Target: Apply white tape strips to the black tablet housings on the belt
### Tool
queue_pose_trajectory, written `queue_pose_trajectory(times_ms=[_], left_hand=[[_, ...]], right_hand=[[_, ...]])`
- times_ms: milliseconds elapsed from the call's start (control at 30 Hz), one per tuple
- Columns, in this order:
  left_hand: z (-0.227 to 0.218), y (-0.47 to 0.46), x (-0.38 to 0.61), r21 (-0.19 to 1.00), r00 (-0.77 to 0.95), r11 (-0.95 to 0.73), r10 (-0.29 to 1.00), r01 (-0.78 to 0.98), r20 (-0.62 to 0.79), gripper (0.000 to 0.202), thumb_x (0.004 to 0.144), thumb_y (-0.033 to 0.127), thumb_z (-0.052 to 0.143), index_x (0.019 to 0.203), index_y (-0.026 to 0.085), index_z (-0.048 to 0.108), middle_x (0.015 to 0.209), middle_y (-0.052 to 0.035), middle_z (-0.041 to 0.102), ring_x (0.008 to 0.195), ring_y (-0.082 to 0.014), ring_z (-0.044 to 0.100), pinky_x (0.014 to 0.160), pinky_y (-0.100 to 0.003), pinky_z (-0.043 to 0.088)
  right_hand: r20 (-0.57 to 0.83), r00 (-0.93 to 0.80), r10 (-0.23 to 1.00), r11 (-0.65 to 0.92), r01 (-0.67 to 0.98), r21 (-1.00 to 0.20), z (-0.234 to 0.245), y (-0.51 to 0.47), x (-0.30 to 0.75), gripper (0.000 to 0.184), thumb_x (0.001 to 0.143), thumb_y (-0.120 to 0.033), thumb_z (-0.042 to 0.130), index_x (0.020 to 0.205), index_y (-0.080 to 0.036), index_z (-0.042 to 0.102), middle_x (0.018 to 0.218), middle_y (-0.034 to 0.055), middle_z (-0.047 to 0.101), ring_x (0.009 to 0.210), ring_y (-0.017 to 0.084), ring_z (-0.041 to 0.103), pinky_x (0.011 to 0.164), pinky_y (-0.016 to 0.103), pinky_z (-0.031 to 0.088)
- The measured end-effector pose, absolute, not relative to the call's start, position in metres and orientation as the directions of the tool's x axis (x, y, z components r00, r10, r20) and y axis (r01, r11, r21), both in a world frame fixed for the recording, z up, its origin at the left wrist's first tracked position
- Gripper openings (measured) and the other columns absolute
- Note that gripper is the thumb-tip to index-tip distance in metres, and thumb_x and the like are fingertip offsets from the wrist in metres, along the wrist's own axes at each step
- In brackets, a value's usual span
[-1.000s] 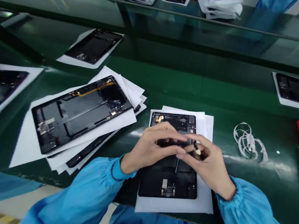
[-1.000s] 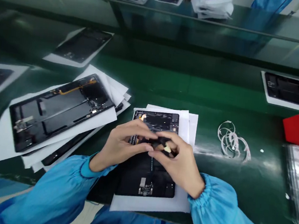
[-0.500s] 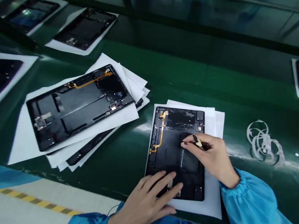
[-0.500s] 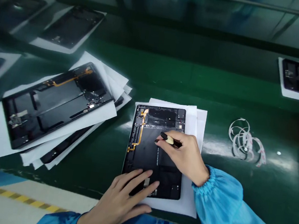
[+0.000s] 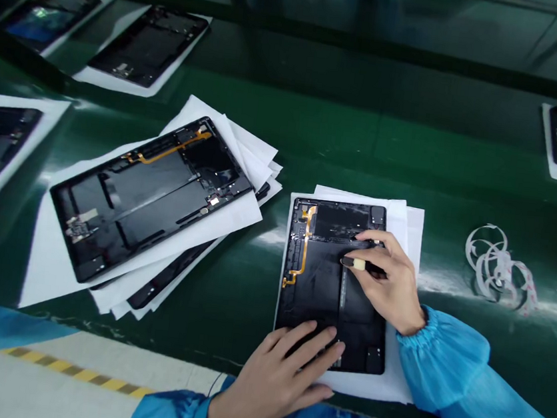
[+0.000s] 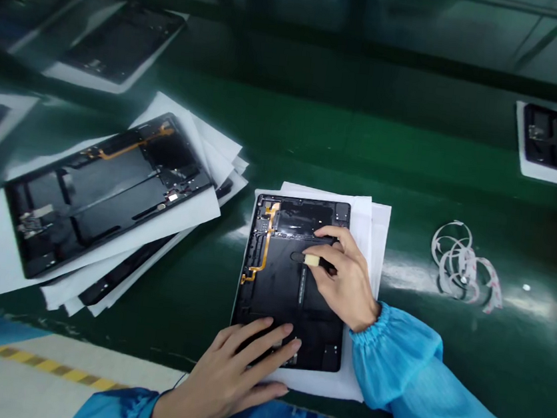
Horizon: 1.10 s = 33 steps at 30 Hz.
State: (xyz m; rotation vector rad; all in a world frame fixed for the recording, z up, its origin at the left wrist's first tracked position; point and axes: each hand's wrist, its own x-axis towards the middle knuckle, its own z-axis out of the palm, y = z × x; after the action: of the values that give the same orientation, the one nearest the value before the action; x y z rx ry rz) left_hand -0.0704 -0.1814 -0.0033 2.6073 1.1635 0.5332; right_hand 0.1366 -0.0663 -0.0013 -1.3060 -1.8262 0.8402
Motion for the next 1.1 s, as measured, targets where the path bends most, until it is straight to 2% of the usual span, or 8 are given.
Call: queue_pose_trajectory(times_ms=[167,367,600,700,867,1100], left_hand=[[-0.0049,-0.1804,-0.0716,0.337,0.638,-0.683,0.728,0.648,0.251,0.036,0.095,0.048,0.058,0.123,0.026,0.067,0.126,0.0036,0.068,0.114,-0.0204,0.055,0.089,-0.031,0.036],[-0.0059,-0.1797,-0.0717,0.302,0.664,-0.707,0.706,0.640,0.246,0.038,0.094,0.048,0.059,0.124,0.026,0.066,0.131,0.0020,0.065,0.122,-0.0212,0.053,0.093,-0.030,0.037],[-0.0071,-0.1800,-0.0704,0.321,0.661,-0.701,0.711,0.637,0.241,0.038,0.093,0.047,0.059,0.123,0.024,0.067,0.130,0.0030,0.065,0.122,-0.0209,0.054,0.107,-0.032,0.030],[-0.0056,-0.1801,-0.0696,0.306,0.669,-0.698,0.713,0.648,0.210,0.040,0.094,0.049,0.057,0.125,0.024,0.066,0.132,0.0016,0.064,0.123,-0.0217,0.053,0.112,-0.035,0.025],[-0.0022,-0.1776,-0.0656,0.269,0.655,-0.671,0.738,0.691,0.162,0.048,0.093,0.054,0.054,0.129,0.023,0.062,0.134,-0.0019,0.062,0.124,-0.0227,0.052,0.114,-0.037,0.024],[-0.0074,-0.1726,-0.0635,0.304,0.640,-0.677,0.734,0.670,0.226,0.051,0.091,0.058,0.055,0.123,0.021,0.066,0.130,-0.0042,0.065,0.117,-0.0238,0.056,0.113,-0.038,0.025]], right_hand=[[0.168,-0.224,0.960,0.260,0.493,-0.830,-0.0023,-0.0659,0.1346,0.020,0.083,-0.008,0.058,0.090,-0.021,0.072,0.116,0.0073,0.061,0.077,0.016,0.063,0.067,0.032,0.055],[0.173,-0.230,0.958,0.270,0.505,-0.820,-0.0008,-0.0648,0.1328,0.024,0.082,-0.006,0.054,0.089,-0.020,0.072,0.116,0.0080,0.062,0.078,0.017,0.063,0.068,0.034,0.057],[0.192,-0.241,0.951,0.293,0.510,-0.809,-0.0038,-0.0655,0.1323,0.026,0.080,-0.003,0.054,0.090,-0.019,0.071,0.117,0.0077,0.061,0.081,0.016,0.064,0.078,0.034,0.057],[0.197,-0.242,0.950,0.297,0.511,-0.807,-0.0043,-0.0658,0.1327,0.027,0.080,-0.002,0.053,0.091,-0.019,0.071,0.117,0.0076,0.060,0.084,0.016,0.064,0.080,0.034,0.057],[0.203,-0.244,0.948,0.303,0.506,-0.808,-0.0029,-0.0658,0.1328,0.027,0.080,-0.002,0.053,0.091,-0.019,0.071,0.116,0.0085,0.061,0.085,0.017,0.065,0.082,0.034,0.057],[0.184,-0.236,0.954,0.283,0.512,-0.811,-0.0016,-0.0657,0.1338,0.027,0.080,-0.003,0.053,0.091,-0.020,0.070,0.116,0.0084,0.062,0.084,0.018,0.065,0.077,0.035,0.059]])
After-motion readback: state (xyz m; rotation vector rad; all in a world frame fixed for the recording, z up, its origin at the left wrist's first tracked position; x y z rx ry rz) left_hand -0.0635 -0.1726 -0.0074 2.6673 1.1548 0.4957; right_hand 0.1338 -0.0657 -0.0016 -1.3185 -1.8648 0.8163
